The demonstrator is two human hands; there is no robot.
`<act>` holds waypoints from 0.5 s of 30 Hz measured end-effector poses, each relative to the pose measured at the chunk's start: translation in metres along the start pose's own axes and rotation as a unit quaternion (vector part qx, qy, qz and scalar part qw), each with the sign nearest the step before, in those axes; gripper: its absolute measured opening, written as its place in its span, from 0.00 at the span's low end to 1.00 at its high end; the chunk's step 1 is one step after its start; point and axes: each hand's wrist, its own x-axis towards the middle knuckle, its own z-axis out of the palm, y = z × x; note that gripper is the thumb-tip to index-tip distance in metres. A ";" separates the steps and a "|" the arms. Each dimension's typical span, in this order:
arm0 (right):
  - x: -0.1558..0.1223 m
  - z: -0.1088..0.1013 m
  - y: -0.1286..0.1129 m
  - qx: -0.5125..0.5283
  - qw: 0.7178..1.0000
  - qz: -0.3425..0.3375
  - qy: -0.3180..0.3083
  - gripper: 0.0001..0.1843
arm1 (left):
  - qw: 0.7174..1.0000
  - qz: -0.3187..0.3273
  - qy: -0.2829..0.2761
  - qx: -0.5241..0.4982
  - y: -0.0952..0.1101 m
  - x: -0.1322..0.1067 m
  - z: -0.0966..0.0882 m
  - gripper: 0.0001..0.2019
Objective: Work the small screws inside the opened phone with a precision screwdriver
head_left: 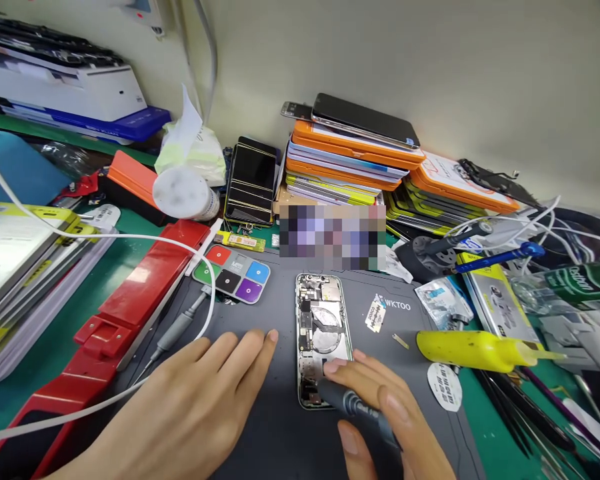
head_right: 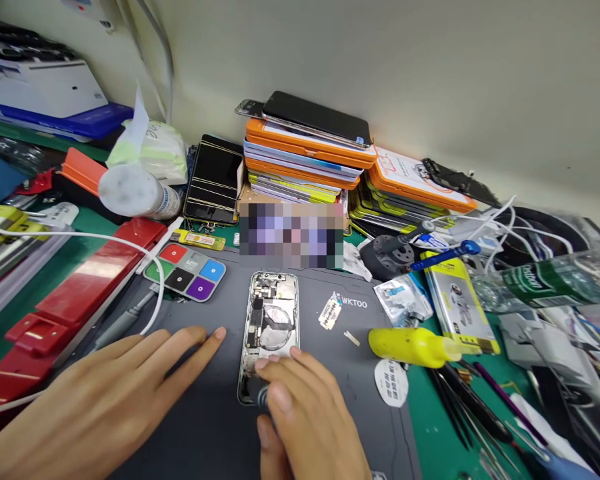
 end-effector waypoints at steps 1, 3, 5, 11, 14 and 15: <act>-0.002 0.000 0.000 0.002 1.000 0.006 0.003 0.45 | 1.000 -0.004 -0.004 -0.001 0.000 0.000 0.000 0.28; -0.005 0.001 0.000 0.006 1.000 0.011 0.006 0.49 | 1.000 -0.014 -0.019 -0.008 0.001 0.000 0.001 0.29; -0.007 0.001 0.000 0.011 1.000 0.012 0.007 0.50 | 0.999 -0.018 -0.022 -0.020 0.003 -0.001 0.003 0.29; -0.005 0.000 0.002 0.016 1.000 0.004 -0.001 0.49 | 0.999 0.005 -0.019 -0.031 0.005 -0.004 0.006 0.25; -0.002 -0.003 0.000 0.010 1.000 0.011 -0.013 0.48 | 1.000 0.008 -0.015 -0.018 0.003 -0.003 0.004 0.25; 0.000 -0.004 0.000 0.007 1.000 0.016 -0.018 0.47 | 1.000 0.008 -0.001 -0.020 0.002 -0.002 0.004 0.26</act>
